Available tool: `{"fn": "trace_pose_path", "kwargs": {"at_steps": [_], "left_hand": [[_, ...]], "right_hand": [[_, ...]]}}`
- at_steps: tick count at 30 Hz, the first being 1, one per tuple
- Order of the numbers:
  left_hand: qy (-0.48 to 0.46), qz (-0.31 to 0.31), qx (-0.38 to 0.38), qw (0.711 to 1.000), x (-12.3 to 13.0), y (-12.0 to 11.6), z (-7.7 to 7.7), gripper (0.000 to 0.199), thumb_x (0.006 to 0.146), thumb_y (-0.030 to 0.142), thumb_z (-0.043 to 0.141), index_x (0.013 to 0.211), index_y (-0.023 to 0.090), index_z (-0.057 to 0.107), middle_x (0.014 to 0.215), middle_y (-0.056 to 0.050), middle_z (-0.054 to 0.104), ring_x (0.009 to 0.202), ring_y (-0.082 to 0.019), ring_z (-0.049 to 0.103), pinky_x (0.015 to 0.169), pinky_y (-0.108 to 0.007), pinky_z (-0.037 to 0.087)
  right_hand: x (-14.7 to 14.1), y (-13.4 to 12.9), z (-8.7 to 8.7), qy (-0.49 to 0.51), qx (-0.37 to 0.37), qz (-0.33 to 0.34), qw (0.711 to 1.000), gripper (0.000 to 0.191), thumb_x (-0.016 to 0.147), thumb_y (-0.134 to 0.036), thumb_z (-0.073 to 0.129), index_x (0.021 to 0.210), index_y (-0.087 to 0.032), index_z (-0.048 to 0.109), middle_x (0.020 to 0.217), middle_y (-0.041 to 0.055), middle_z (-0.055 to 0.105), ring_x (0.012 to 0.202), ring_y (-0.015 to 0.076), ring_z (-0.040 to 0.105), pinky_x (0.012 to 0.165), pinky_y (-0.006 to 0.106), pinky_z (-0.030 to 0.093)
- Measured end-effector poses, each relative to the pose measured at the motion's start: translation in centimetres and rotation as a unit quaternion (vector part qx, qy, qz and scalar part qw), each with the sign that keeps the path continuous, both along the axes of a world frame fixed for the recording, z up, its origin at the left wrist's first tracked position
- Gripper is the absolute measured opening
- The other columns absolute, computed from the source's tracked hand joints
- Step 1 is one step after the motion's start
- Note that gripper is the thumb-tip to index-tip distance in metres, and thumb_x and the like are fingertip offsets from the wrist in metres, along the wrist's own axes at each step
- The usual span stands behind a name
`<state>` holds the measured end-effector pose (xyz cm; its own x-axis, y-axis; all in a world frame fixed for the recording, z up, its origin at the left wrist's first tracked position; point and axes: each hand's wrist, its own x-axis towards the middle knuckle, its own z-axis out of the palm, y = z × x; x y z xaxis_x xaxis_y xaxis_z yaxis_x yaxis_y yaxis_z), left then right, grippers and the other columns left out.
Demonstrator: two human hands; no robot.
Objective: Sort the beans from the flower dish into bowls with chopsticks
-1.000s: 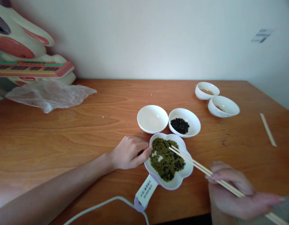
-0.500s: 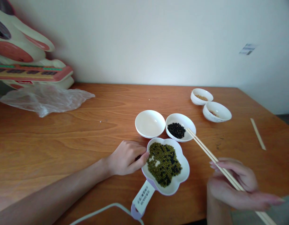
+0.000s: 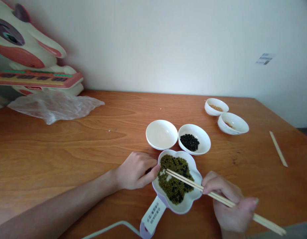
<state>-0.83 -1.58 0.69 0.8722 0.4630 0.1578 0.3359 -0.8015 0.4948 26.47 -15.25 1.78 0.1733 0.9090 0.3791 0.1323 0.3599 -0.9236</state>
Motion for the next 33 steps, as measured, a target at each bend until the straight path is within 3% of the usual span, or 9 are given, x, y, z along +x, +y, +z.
{"fn": "trace_pose_path", "kwargs": {"at_steps": [18, 33], "left_hand": [[-0.008, 0.000, -0.002, 1.000, 0.08, 0.05, 0.02, 0.037, 0.109, 0.032, 0.035, 0.074, 0.021, 0.043, 0.070, 0.000, 0.060, 0.063, -0.014, 0.051, 0.064, -0.031, 0.032], [-0.003, 0.003, -0.011, 1.000, 0.04, -0.05, 0.08, 0.037, 0.109, 0.032, 0.036, 0.075, 0.021, 0.044, 0.071, -0.001, 0.062, 0.063, -0.014, 0.052, 0.064, -0.031, 0.034]], "right_hand": [[-0.28, 0.22, -0.35, -0.044, -0.021, 0.005, 0.999, 0.088, 0.095, -0.083, 0.012, 0.071, -0.023, 0.072, 0.064, 0.0041, 0.064, 0.062, 0.0183, 0.059, 0.057, 0.033, 0.045], [-0.20, 0.29, -0.46, -0.044, 0.012, 0.013, 0.999, 0.081, 0.100, -0.076, 0.016, 0.072, -0.023, 0.071, 0.063, 0.0039, 0.066, 0.058, 0.0178, 0.061, 0.056, 0.032, 0.046]]}}
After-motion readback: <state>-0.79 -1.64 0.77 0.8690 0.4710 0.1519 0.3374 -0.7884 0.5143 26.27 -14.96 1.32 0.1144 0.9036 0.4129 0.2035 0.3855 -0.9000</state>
